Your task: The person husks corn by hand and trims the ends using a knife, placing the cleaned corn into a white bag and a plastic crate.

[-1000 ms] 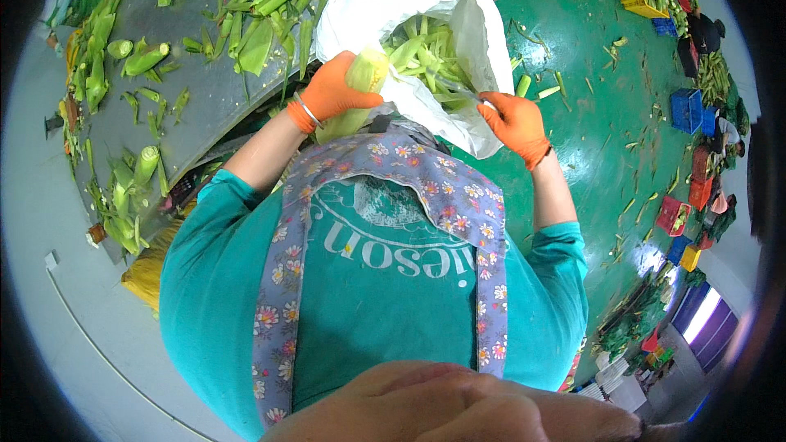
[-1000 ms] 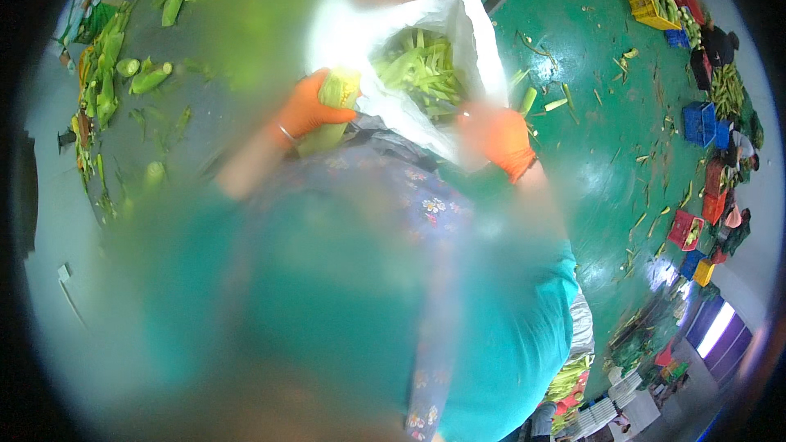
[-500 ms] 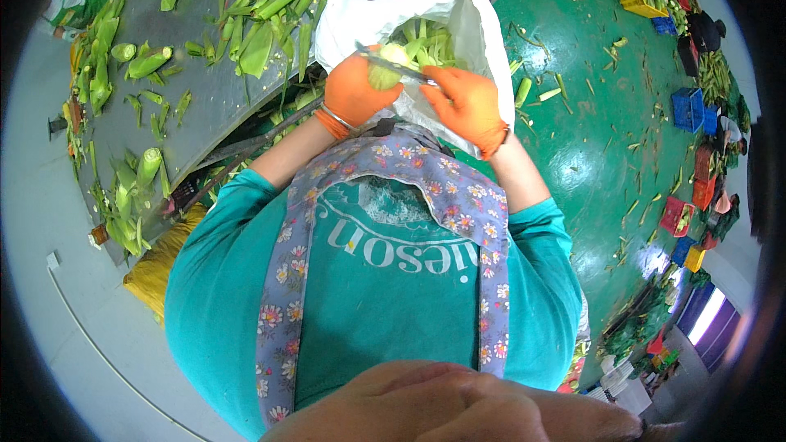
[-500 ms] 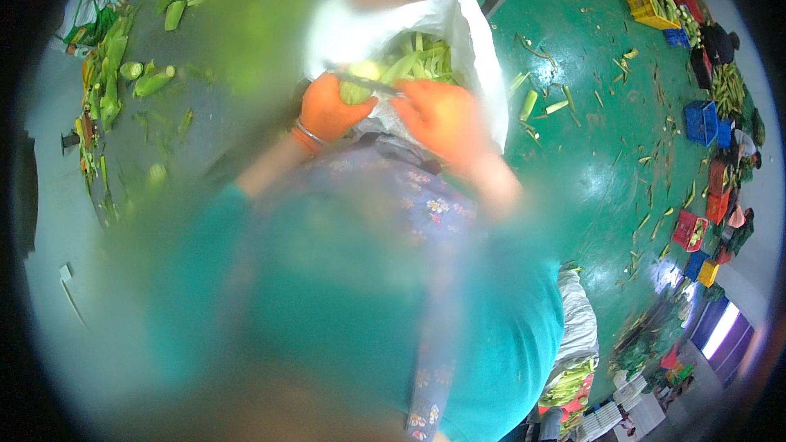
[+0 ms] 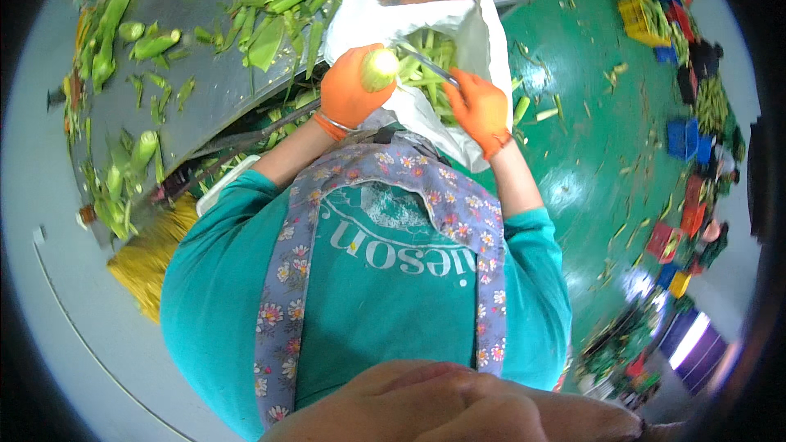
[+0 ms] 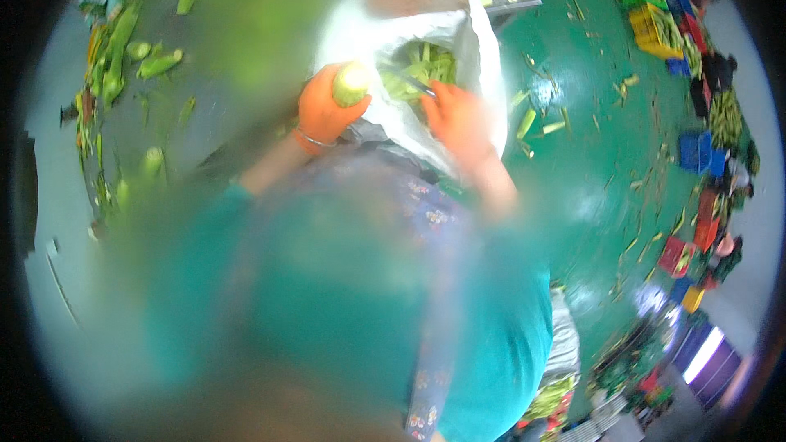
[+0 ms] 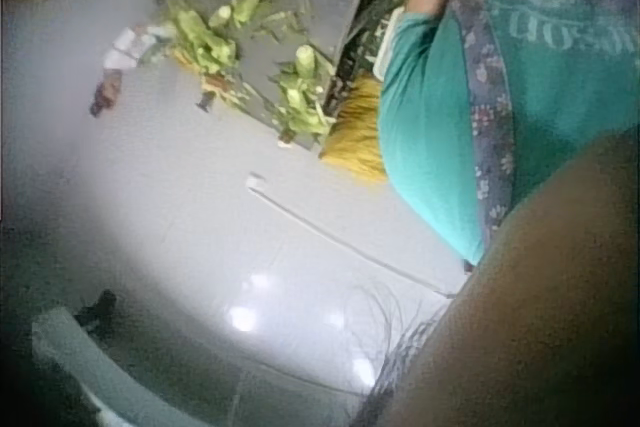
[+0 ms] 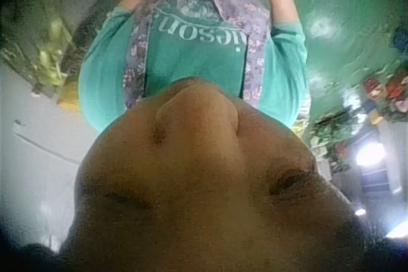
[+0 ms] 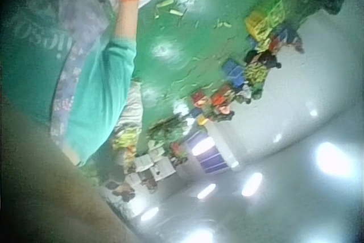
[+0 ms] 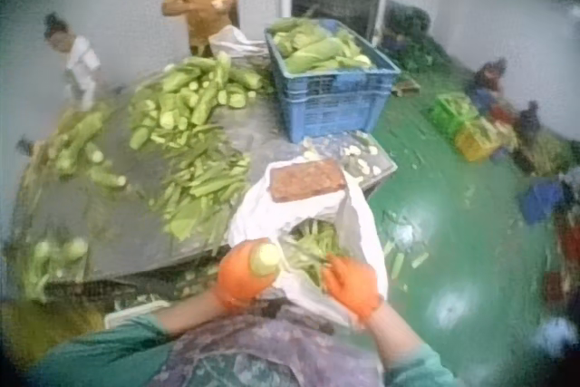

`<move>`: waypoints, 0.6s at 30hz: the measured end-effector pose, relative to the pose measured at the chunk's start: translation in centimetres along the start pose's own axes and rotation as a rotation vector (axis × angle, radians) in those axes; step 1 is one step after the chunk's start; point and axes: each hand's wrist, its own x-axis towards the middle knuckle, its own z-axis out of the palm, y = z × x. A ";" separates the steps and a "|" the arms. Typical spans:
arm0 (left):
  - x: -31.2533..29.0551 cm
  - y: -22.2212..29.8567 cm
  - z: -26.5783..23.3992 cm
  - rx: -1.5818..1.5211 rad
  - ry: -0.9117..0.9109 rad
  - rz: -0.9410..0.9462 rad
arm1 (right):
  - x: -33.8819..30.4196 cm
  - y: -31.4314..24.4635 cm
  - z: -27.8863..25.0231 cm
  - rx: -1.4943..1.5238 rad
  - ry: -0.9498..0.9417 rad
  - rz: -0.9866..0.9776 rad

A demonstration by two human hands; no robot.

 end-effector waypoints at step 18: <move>-38.8 -22.0 -15.4 0.425 0.496 -1.323 | -1.5 -4.5 5.7 0.182 -0.346 0.051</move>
